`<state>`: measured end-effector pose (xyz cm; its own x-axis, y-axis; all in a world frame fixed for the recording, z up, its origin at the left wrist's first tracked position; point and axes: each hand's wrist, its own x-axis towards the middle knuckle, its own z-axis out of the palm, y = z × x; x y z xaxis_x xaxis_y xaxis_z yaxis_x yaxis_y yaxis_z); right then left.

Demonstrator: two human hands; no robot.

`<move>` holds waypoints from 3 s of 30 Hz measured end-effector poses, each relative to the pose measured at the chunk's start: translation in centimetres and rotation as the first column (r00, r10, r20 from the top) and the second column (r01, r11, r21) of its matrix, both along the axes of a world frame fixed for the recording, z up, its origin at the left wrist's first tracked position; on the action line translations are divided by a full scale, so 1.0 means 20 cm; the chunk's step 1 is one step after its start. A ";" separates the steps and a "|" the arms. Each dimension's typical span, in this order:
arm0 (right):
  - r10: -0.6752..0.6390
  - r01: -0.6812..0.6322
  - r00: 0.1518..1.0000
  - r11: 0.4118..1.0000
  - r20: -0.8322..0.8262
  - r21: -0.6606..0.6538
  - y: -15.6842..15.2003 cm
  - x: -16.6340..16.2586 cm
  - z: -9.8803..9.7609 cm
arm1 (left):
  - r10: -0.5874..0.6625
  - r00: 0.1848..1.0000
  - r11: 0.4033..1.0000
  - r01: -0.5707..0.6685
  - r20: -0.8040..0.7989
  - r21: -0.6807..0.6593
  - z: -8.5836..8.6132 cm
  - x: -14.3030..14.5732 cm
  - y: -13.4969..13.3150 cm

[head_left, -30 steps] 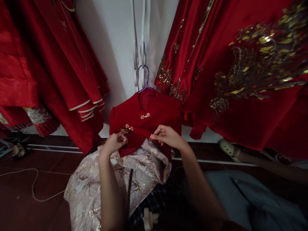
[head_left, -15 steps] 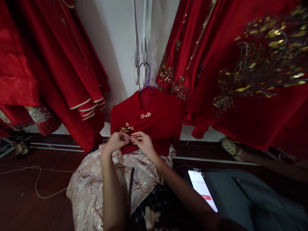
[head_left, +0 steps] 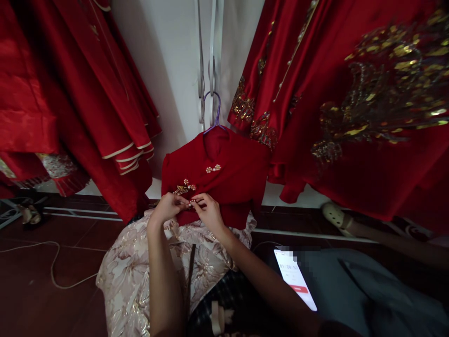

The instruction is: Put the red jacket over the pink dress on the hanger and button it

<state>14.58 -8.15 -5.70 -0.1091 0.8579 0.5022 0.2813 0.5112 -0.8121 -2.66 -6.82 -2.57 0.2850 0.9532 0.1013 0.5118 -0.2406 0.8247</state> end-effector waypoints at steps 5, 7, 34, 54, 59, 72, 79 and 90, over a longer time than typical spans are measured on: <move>0.097 -0.094 0.994 0.994 0.056 -0.064 0.01 0.04 0.06 | 0.005 1.000 0.999 -0.004 0.029 -0.031 0.02 0.00 -0.01; 0.207 -0.192 0.975 0.969 0.084 -0.155 0.02 0.10 0.12 | 0.050 0.999 0.998 -0.049 0.021 -0.033 0.02 0.00 -0.02; 0.273 -0.247 0.954 0.950 0.126 -0.190 -0.01 0.23 0.20 | 0.054 0.991 0.994 -0.042 -0.122 0.102 0.10 0.09 -0.05; 0.287 -0.257 0.949 0.944 0.128 -0.204 0.02 0.22 0.16 | 0.042 0.993 0.988 -0.026 -0.106 0.152 0.10 0.11 -0.04; 0.294 -0.262 0.945 0.943 0.142 -0.208 0.03 0.24 0.14 | 0.030 0.998 0.995 -0.025 -0.051 0.093 0.10 0.11 -0.04; 0.199 -0.177 0.966 0.975 0.165 -0.134 0.01 0.31 0.28 | 0.119 0.981 0.949 -0.157 0.150 0.275 0.15 0.17 -0.04; 0.219 -0.196 0.962 0.969 0.160 -0.149 0.01 0.34 0.29 | 0.280 0.959 0.832 -0.227 -0.031 0.507 0.05 0.10 0.04; 0.223 -0.196 0.957 0.969 0.188 -0.151 0.01 0.33 0.28 | 0.369 0.925 0.768 -0.250 -0.088 0.590 0.05 0.16 0.04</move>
